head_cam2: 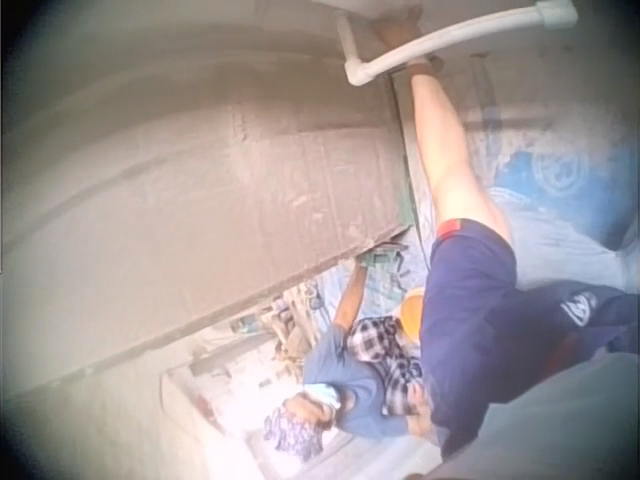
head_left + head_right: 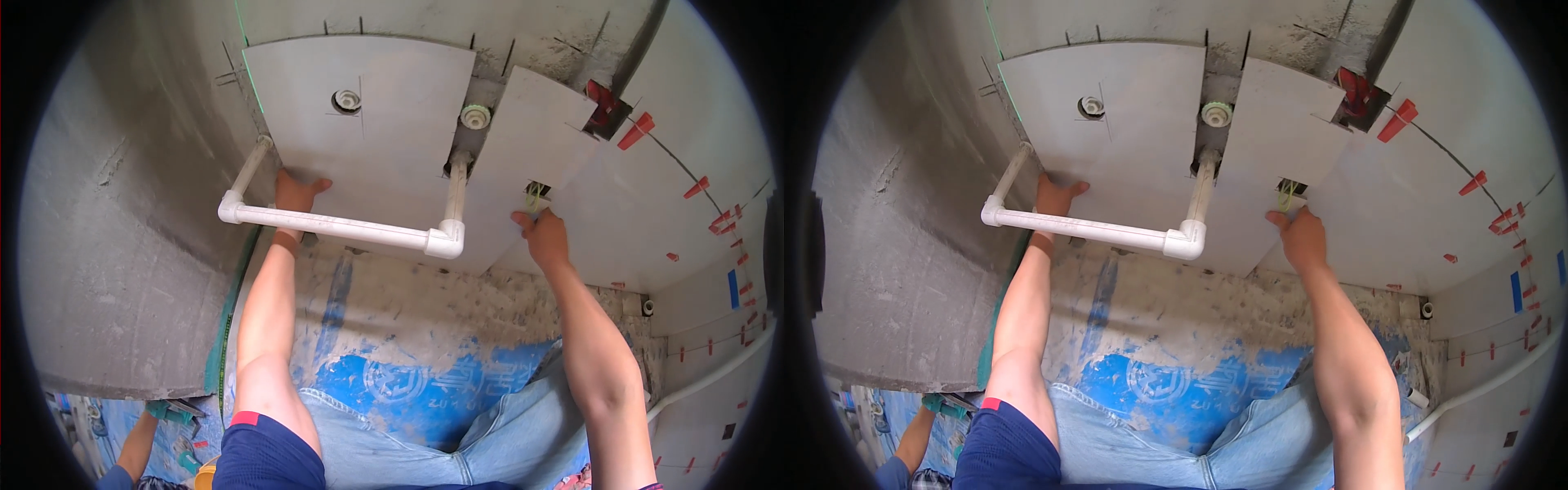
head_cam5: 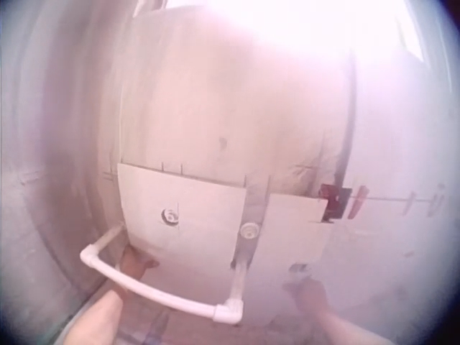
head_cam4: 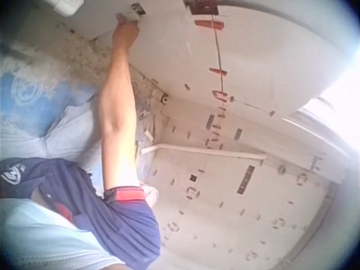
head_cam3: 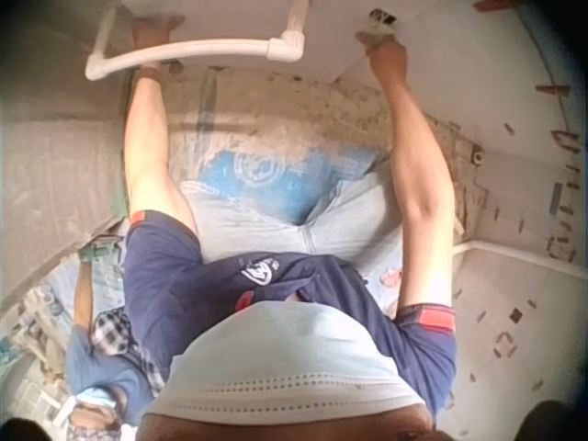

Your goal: The person cuts a tile using a handheld power cutter, carries it to a wall to test-fit it around plumbing pipes, and then trims the tile further with the power cutter.

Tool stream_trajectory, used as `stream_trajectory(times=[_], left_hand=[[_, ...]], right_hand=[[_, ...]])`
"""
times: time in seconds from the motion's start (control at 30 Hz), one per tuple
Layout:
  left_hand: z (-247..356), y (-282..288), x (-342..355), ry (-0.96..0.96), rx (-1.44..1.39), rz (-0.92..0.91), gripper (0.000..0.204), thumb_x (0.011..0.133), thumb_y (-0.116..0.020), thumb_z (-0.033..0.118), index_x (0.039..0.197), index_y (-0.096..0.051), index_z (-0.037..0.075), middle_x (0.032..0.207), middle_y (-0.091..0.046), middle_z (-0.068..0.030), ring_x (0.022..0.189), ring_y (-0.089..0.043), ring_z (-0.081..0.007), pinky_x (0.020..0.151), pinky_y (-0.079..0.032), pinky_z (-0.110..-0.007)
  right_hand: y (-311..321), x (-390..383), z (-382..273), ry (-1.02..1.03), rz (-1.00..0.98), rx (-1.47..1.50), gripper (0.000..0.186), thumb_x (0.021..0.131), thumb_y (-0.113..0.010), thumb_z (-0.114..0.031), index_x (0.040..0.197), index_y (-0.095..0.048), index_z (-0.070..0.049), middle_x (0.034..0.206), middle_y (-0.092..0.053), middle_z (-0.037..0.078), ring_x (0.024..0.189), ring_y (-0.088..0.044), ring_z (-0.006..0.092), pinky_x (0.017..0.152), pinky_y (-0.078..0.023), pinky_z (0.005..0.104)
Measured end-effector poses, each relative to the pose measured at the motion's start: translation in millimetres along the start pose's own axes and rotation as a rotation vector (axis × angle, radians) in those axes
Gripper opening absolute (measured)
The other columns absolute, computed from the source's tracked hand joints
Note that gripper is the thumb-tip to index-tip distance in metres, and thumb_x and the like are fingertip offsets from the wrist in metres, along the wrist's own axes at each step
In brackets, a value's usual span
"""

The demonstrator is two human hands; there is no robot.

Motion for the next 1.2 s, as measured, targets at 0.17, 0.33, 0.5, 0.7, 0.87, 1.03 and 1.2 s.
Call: stream_trajectory(times=[0.17,0.33,0.5,0.7,0.87,1.03,1.2], left_hand=[[15,-2,-10,0.001,-0.081,-0.004,0.079,0.056,-0.089,0.024,0.115,-0.049,-0.01,0.114,-0.06,-0.0266,0.107,-0.057,-0.0398,0.093,-0.046,-0.04],[3,5,-5,-0.022,0.002,0.043,0.08,0.056,-0.089,0.027,0.116,-0.05,-0.01,0.115,-0.06,-0.0269,0.108,-0.057,-0.0398,0.093,-0.045,-0.04],[3,-9,-5,0.026,0.01,0.031,0.083,0.055,-0.089,0.029,0.117,-0.05,-0.01,0.116,-0.059,-0.0273,0.109,-0.056,-0.0397,0.094,-0.044,-0.04],[2,-3,-1,-0.019,0.067,0.06,0.083,0.055,-0.089,0.031,0.116,-0.051,-0.011,0.112,-0.061,-0.0257,0.105,-0.057,-0.038,0.091,-0.045,-0.04],[5,-5,0,-0.026,0.155,0.048,0.086,0.056,-0.087,0.039,0.115,-0.051,-0.011,0.112,-0.06,-0.0261,0.105,-0.057,-0.0376,0.093,-0.043,-0.04],[-8,-4,1,-0.029,0.149,0.039,0.09,0.058,-0.087,0.04,0.121,-0.047,-0.011,0.118,-0.057,-0.0278,0.111,-0.054,-0.0396,0.097,-0.041,-0.04],[-4,-5,-1,-0.03,0.152,0.035,0.086,0.058,-0.087,0.04,0.118,-0.049,-0.009,0.114,-0.059,-0.0245,0.109,-0.054,-0.0378,0.095,-0.041,-0.039]], right_hand=[[-1,11,8,0.032,-0.003,-0.037,0.06,0.082,-0.069,-0.049,0.09,-0.058,0.01,0.074,-0.064,0.026,0.073,-0.064,0.0409,0.064,-0.05,0.0463],[-1,16,2,0.156,0.095,0.0,0.046,0.084,-0.07,-0.039,0.084,-0.061,0.006,0.065,-0.066,0.014,0.061,-0.067,0.026,0.06,-0.051,0.0365],[1,20,8,0.119,0.086,-0.113,0.048,0.084,-0.069,-0.041,0.081,-0.06,0.006,0.061,-0.064,0.016,0.061,-0.066,0.0288,0.06,-0.051,0.0394],[-2,29,7,0.058,0.083,-0.233,0.05,0.087,-0.063,-0.044,0.085,-0.06,0.006,0.076,-0.066,0.022,0.074,-0.065,0.0393,0.068,-0.052,0.0457],[4,24,4,0.015,0.053,-0.271,0.033,0.091,-0.056,-0.03,0.088,-0.061,0.003,0.086,-0.067,0.023,0.08,-0.066,0.0407,0.071,-0.054,0.0459],[4,21,2,0.082,0.097,-0.23,0.015,0.086,-0.055,-0.014,0.084,-0.064,-0.002,0.083,-0.068,0.019,0.078,-0.068,0.0363,0.068,-0.055,0.0442],[6,19,5,0.048,0.095,-0.248,0.013,0.084,-0.055,-0.011,0.081,-0.066,-0.004,0.083,-0.068,0.017,0.077,-0.068,0.0343,0.066,-0.055,0.0427]])
Point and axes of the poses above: each hand's wrist, its own x-axis towards the middle knuckle, its own y-axis out of the back of the hand, z = x × y, the point moved 7 cm from there along x, towards the middle knuckle
